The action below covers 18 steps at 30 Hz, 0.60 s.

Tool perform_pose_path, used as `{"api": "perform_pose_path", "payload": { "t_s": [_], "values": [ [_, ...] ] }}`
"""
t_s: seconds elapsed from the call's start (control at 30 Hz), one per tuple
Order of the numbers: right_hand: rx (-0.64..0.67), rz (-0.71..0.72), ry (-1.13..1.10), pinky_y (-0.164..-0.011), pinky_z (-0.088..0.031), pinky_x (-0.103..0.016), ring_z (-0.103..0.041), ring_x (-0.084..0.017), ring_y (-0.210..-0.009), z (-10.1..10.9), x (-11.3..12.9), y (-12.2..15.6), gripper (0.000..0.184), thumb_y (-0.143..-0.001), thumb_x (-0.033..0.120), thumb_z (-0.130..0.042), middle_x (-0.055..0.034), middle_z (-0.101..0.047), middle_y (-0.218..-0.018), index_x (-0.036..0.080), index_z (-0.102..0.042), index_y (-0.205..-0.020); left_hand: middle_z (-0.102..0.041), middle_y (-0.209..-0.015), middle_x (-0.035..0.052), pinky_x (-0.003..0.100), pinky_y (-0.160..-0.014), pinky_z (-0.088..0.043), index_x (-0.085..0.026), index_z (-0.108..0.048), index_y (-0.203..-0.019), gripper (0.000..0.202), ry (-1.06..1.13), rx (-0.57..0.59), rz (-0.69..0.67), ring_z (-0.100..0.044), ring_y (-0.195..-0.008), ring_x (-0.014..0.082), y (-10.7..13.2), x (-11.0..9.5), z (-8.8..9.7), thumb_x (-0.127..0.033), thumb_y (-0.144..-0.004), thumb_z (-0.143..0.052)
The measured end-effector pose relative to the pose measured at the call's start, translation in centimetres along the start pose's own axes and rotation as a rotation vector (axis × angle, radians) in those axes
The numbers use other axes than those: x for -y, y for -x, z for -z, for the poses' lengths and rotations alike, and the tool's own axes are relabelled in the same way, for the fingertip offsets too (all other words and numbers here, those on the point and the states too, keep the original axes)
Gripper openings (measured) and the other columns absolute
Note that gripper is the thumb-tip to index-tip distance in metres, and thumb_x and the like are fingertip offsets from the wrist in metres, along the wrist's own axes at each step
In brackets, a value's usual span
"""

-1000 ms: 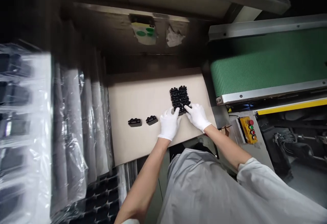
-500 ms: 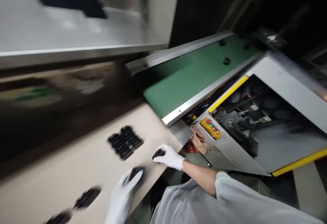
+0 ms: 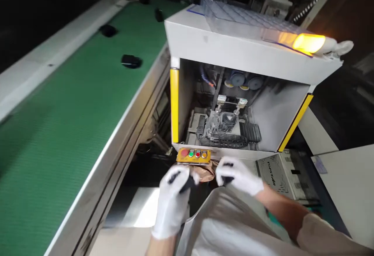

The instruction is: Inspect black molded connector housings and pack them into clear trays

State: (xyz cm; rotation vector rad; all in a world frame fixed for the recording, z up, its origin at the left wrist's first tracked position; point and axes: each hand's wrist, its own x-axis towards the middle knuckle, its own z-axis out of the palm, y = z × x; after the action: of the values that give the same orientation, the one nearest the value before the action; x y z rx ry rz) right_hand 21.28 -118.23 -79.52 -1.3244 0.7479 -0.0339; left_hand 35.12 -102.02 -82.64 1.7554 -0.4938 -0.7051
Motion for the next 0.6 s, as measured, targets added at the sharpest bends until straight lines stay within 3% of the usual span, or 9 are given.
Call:
{"api": "perform_pose_path", "payload": {
  "t_s": [0.03, 0.07, 0.13, 0.2, 0.27, 0.33, 0.4, 0.6],
  "values": [
    [-0.101, 0.107, 0.037, -0.084, -0.054, -0.038, -0.066, -0.02, -0.075, 1.2, 2.2, 0.0, 0.021, -0.075, 0.038, -0.083, -0.0029, -0.072, -0.074, 0.023, -0.07, -0.069, -0.078, -0.088, 0.0041, 0.047, -0.088, -0.067, -0.03, -0.074, -0.088, 0.037, 0.052, -0.021, -0.052, -0.077, -0.088, 0.0283, -2.1, -2.1, 0.5, -0.059, -0.092, -0.052],
    [-0.303, 0.323, 0.174, -0.086, -0.053, -0.037, -0.067, -0.02, -0.079, 2.7, 4.4, -0.5, 0.019, -0.075, 0.035, -0.085, -0.0031, -0.074, -0.079, 0.023, -0.072, -0.071, -0.077, -0.089, 0.0046, 0.045, -0.088, -0.065, -0.026, -0.073, -0.085, 0.031, 0.131, -0.087, -0.137, -0.076, -0.089, 0.0274, -4.6, -4.0, 0.5, -0.055, -0.087, -0.065],
    [-0.607, 0.638, 0.325, -0.089, -0.052, -0.038, -0.069, -0.021, -0.084, 5.8, 7.6, -2.9, 0.019, -0.077, 0.036, -0.084, -0.0035, -0.076, -0.083, 0.022, -0.072, -0.072, -0.076, -0.088, 0.0044, 0.04, -0.09, -0.061, -0.021, -0.074, -0.083, 0.026, 0.213, -0.14, -0.33, -0.072, -0.089, 0.0239, -9.8, -7.0, -0.8, -0.046, -0.076, -0.08],
    [-0.706, 0.699, 0.37, -0.082, -0.052, -0.035, -0.068, -0.019, -0.078, 7.9, 9.0, -5.8, 0.023, -0.077, 0.039, -0.082, -0.0018, -0.074, -0.077, 0.02, -0.07, -0.07, -0.074, -0.08, 0.0033, 0.034, -0.081, -0.057, -0.018, -0.073, -0.076, 0.024, 0.227, -0.09, -0.411, -0.068, -0.081, 0.0198, -14.1, -8.5, -3.1, -0.039, -0.071, -0.084],
    [-0.64, 0.613, 0.377, -0.075, -0.051, -0.032, -0.066, -0.017, -0.071, 8.4, 8.6, -7.7, 0.029, -0.077, 0.043, -0.081, -0.0005, -0.072, -0.07, 0.02, -0.066, -0.067, -0.07, -0.071, 0.002, 0.03, -0.072, -0.053, -0.016, -0.07, -0.069, 0.023, 0.24, 0.036, -0.377, -0.063, -0.071, 0.0166, -16.3, -8.5, -5.1, -0.034, -0.067, -0.084],
    [-0.574, 0.551, 0.336, -0.075, -0.052, -0.03, -0.068, -0.017, -0.069, 7.4, 7.4, -7.8, 0.03, -0.079, 0.042, -0.079, 0.0001, -0.072, -0.067, 0.02, -0.062, -0.067, -0.069, -0.068, 0.0018, 0.029, -0.066, -0.05, -0.016, -0.069, -0.067, 0.024, 0.256, 0.142, -0.346, -0.061, -0.066, 0.0154, -16.2, -7.8, -5.8, -0.033, -0.066, -0.086],
    [-0.585, 0.556, 0.275, -0.076, -0.052, -0.03, -0.069, -0.016, -0.07, 5.7, 6.6, -6.6, 0.027, -0.082, 0.037, -0.076, 0.0009, -0.071, -0.068, 0.021, -0.06, -0.069, -0.07, -0.069, 0.002, 0.029, -0.066, -0.05, -0.016, -0.07, -0.069, 0.024, 0.259, 0.186, -0.358, -0.061, -0.066, 0.0153, -14.6, -7.1, -5.1, -0.033, -0.068, -0.086],
    [-0.598, 0.647, 0.418, -0.077, -0.052, -0.031, -0.065, -0.016, -0.073, 2.5, 6.2, -3.3, 0.023, -0.084, 0.033, -0.074, 0.0008, -0.069, -0.073, 0.022, -0.061, -0.068, -0.072, -0.073, 0.002, 0.03, -0.069, -0.053, -0.017, -0.07, -0.069, 0.024, 0.242, 0.156, -0.333, -0.064, -0.068, 0.0164, -10.5, -6.7, -2.7, -0.033, -0.067, -0.087]
  ]
}}
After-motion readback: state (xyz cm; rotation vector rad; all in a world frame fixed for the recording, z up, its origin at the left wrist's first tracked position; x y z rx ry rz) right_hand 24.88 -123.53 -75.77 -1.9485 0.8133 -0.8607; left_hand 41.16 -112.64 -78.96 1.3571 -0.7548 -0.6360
